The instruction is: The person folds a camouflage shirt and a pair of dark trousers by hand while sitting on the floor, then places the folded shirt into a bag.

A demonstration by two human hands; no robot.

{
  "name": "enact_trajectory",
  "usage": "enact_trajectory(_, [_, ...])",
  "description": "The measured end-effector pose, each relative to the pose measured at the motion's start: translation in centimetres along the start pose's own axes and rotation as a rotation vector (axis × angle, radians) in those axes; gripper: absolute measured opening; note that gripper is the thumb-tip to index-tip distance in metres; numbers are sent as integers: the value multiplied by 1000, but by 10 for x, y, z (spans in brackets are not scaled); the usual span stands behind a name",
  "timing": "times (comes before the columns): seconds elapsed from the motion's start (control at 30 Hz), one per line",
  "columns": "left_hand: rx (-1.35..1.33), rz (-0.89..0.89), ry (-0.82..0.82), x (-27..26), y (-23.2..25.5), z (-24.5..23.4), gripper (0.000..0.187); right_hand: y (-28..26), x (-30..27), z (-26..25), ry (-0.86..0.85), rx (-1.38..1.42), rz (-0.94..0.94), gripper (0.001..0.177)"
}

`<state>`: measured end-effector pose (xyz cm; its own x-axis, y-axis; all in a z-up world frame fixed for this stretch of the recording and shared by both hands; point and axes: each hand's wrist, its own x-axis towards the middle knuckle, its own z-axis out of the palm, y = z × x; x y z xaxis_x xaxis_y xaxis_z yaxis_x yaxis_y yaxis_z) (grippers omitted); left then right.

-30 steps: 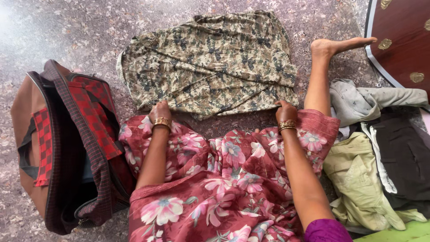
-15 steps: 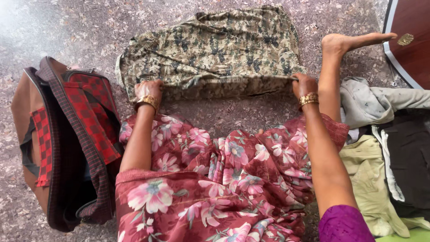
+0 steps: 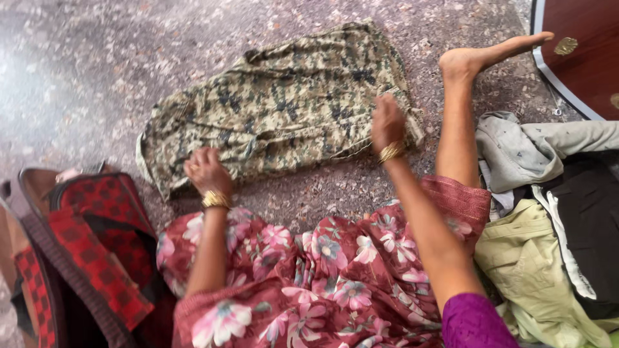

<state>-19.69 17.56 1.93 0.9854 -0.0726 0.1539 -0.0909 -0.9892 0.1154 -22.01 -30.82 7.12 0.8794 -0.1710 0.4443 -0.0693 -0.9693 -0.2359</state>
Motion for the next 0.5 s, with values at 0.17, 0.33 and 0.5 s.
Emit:
enact_trajectory(0.17, [135,338,-9,-40,135,18,52,-162,-72,24,-154,310,-184,39])
enact_trajectory(0.33, [21,144,-170,-30,125,40,60,-191,-82,68,-328,227,-122,53])
enact_trajectory(0.5, [41,115,-373,-26,99,18,63,-142,-95,81,-293,7,-222,65])
